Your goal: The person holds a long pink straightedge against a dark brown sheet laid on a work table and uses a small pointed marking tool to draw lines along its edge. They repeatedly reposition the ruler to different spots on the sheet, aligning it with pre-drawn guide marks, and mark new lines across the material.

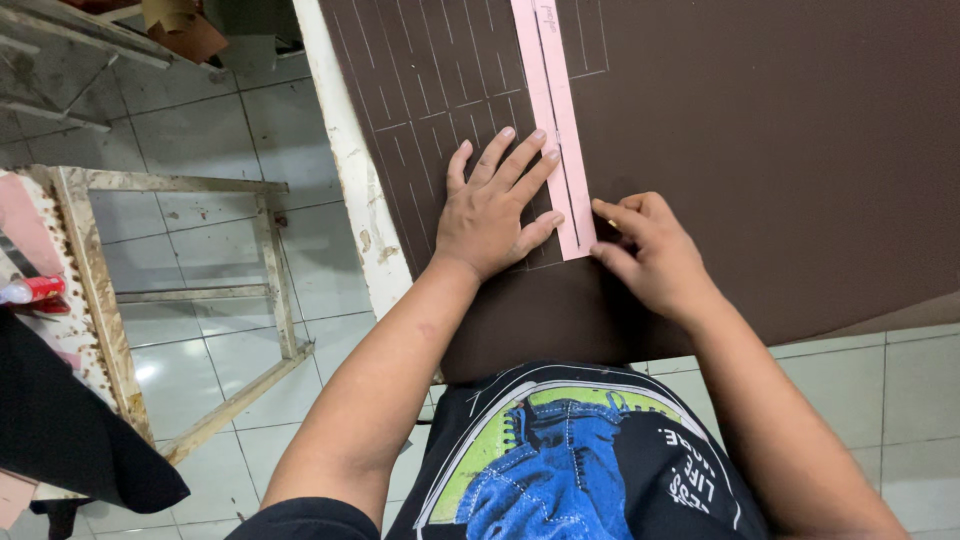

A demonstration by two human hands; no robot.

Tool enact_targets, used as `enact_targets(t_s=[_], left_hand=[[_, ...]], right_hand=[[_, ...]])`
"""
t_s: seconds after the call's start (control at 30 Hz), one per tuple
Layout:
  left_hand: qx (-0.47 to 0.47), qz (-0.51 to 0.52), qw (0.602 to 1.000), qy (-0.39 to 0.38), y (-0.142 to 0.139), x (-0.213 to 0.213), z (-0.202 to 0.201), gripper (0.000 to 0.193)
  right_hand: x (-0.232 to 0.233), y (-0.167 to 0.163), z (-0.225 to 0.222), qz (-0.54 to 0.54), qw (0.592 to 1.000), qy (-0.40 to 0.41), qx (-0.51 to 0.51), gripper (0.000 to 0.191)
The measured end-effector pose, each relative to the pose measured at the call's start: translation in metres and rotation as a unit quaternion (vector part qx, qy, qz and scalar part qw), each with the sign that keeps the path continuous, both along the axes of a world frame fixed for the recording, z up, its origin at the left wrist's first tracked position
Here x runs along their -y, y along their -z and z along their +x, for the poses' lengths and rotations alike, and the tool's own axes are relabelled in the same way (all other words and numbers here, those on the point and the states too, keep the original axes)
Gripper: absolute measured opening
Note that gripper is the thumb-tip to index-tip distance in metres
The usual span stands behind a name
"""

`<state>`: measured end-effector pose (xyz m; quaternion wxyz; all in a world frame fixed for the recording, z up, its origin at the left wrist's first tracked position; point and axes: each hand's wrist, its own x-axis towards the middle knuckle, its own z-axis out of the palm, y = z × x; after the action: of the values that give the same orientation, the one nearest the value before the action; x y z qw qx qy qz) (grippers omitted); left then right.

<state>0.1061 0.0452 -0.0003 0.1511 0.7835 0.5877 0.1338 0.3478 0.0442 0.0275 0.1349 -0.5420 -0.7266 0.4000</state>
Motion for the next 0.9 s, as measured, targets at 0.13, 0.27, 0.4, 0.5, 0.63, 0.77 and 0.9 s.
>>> enact_targets(t_s=[0.13, 0.27, 0.4, 0.5, 0.63, 0.77, 0.9], left_hand=[[-0.005, 0.002, 1.0, 0.002, 0.0, -0.001, 0.0, 0.067], [-0.011, -0.003, 1.0, 0.002, -0.001, -0.001, 0.001, 0.067], [-0.016, -0.013, 1.0, -0.004, -0.003, -0.002, 0.003, 0.067], [-0.011, -0.018, 1.0, -0.009, -0.005, -0.002, 0.004, 0.066], [-0.001, -0.025, 1.0, -0.002, -0.006, -0.002, 0.004, 0.056], [0.004, -0.022, 1.0, -0.002, -0.007, -0.002, 0.004, 0.053], [0.001, -0.026, 1.0, -0.003, -0.007, -0.002, 0.005, 0.052]], right_hand=[[-0.015, 0.001, 0.006, 0.094, 0.99, 0.037, -0.099, 0.013], [-0.039, -0.001, -0.005, 0.134, 0.971, 0.107, -0.163, 0.017], [-0.059, -0.005, -0.025, 0.1, 0.973, 0.12, -0.168, 0.02], [-0.066, -0.005, -0.035, 0.1, 0.975, 0.104, -0.169, 0.022], [-0.073, 0.0, -0.042, 0.108, 0.977, 0.098, -0.154, 0.023], [-0.077, 0.004, -0.044, 0.102, 0.978, 0.101, -0.15, 0.024], [-0.08, 0.002, -0.045, 0.118, 0.979, 0.095, -0.139, 0.023]])
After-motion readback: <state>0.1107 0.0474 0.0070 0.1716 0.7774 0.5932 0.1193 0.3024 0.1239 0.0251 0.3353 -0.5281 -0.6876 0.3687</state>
